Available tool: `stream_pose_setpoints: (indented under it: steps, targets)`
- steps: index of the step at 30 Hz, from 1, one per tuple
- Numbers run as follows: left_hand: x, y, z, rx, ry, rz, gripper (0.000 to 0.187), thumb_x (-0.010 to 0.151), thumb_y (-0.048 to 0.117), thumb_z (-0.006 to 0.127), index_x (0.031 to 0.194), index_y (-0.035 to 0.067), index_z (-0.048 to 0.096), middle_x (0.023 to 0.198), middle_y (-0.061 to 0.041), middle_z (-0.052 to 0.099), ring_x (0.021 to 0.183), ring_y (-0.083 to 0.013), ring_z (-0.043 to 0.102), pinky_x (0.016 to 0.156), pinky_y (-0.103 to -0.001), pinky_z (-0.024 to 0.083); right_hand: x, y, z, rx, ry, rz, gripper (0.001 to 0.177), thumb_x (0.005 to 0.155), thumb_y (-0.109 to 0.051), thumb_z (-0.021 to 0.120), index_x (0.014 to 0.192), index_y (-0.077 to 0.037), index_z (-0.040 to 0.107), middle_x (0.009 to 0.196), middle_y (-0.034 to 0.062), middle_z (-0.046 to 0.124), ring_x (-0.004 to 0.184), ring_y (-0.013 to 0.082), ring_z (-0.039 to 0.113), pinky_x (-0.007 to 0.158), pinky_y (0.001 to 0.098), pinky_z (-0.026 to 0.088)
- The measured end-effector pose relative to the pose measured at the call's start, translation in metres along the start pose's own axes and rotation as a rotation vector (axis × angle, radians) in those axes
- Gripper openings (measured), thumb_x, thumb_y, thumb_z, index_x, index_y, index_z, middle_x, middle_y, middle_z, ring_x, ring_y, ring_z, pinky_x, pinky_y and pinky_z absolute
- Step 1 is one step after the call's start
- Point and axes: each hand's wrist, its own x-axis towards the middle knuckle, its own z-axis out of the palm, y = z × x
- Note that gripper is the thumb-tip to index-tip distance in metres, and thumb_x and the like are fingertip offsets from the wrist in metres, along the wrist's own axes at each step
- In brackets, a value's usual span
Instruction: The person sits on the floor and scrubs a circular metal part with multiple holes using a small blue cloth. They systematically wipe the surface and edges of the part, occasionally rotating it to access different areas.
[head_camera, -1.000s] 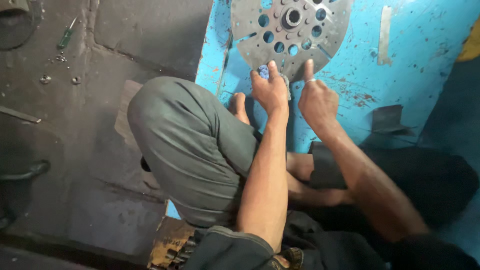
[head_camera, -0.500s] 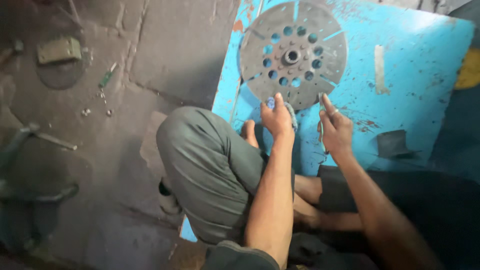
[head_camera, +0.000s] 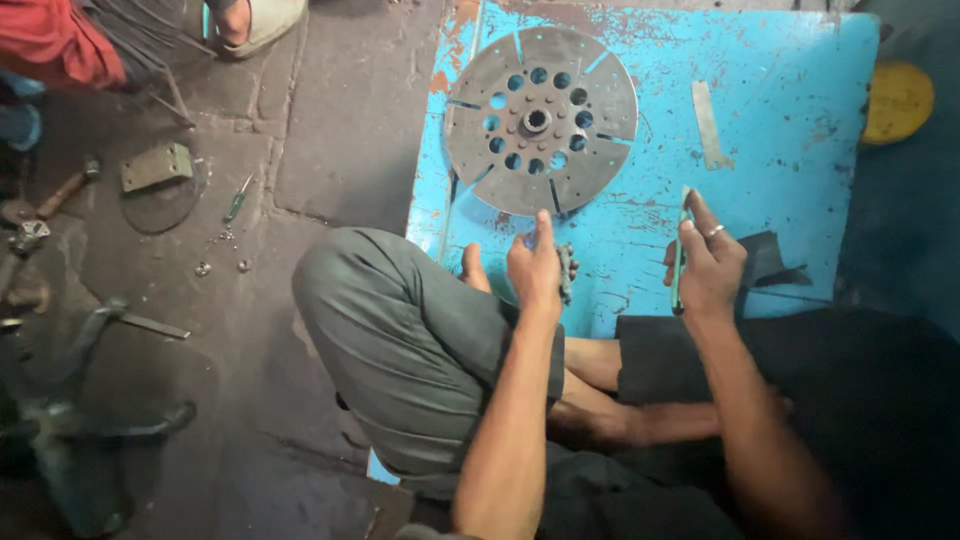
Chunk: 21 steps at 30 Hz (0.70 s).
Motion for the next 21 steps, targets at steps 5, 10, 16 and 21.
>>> stream_pose_setpoints:
  steps: [5, 10, 16, 21]
  targets:
    - [0.003, 0.008, -0.01, 0.127, 0.021, 0.28, 0.061, 0.098, 0.057, 0.056, 0.111, -0.003, 0.061, 0.093, -0.014, 0.067, 0.087, -0.023, 0.06, 0.08, -0.037, 0.049, 0.003, 0.003, -0.006, 0.102, -0.045, -0.015, 0.045, 0.106, -0.008, 0.055, 0.151, -0.002, 0.056, 0.079, 0.0003, 0.06, 0.061, 0.0063, 0.053, 0.05, 0.0245, 0.045]
    - [0.069, 0.037, 0.025, 0.357, -0.086, 1.031, 0.051, 0.089, 0.004, 0.068, 0.134, 0.001, 0.043, 0.127, -0.022, 0.049, 0.117, -0.0389, 0.051, 0.103, -0.044, 0.041, 0.009, 0.004, -0.015, 0.071, -0.002, 0.003, 0.045, 0.105, -0.008, 0.055, 0.15, -0.003, 0.057, 0.077, 0.0004, 0.06, 0.059, 0.0066, 0.053, 0.048, 0.0248, 0.045]
    - [0.078, 0.008, 0.049, 0.732, -0.103, 1.108, 0.052, 0.077, -0.012, 0.057, 0.127, 0.003, 0.059, 0.138, -0.027, 0.05, 0.121, -0.0442, 0.056, 0.102, -0.046, 0.048, 0.016, -0.002, -0.019, 0.076, 0.052, 0.002, 0.046, 0.104, -0.008, 0.056, 0.149, -0.002, 0.057, 0.079, 0.0, 0.061, 0.061, 0.007, 0.055, 0.047, 0.0259, 0.046]
    - [-0.013, -0.06, 0.023, 0.646, -0.642, 1.101, 0.049, 0.075, -0.012, 0.054, 0.119, 0.006, 0.067, 0.127, -0.023, 0.067, 0.124, -0.042, 0.064, 0.107, -0.046, 0.052, 0.017, 0.0, -0.026, 0.087, 0.082, 0.018, 0.046, 0.104, -0.008, 0.055, 0.149, -0.002, 0.057, 0.08, 0.0012, 0.06, 0.061, 0.0076, 0.055, 0.047, 0.0262, 0.047]
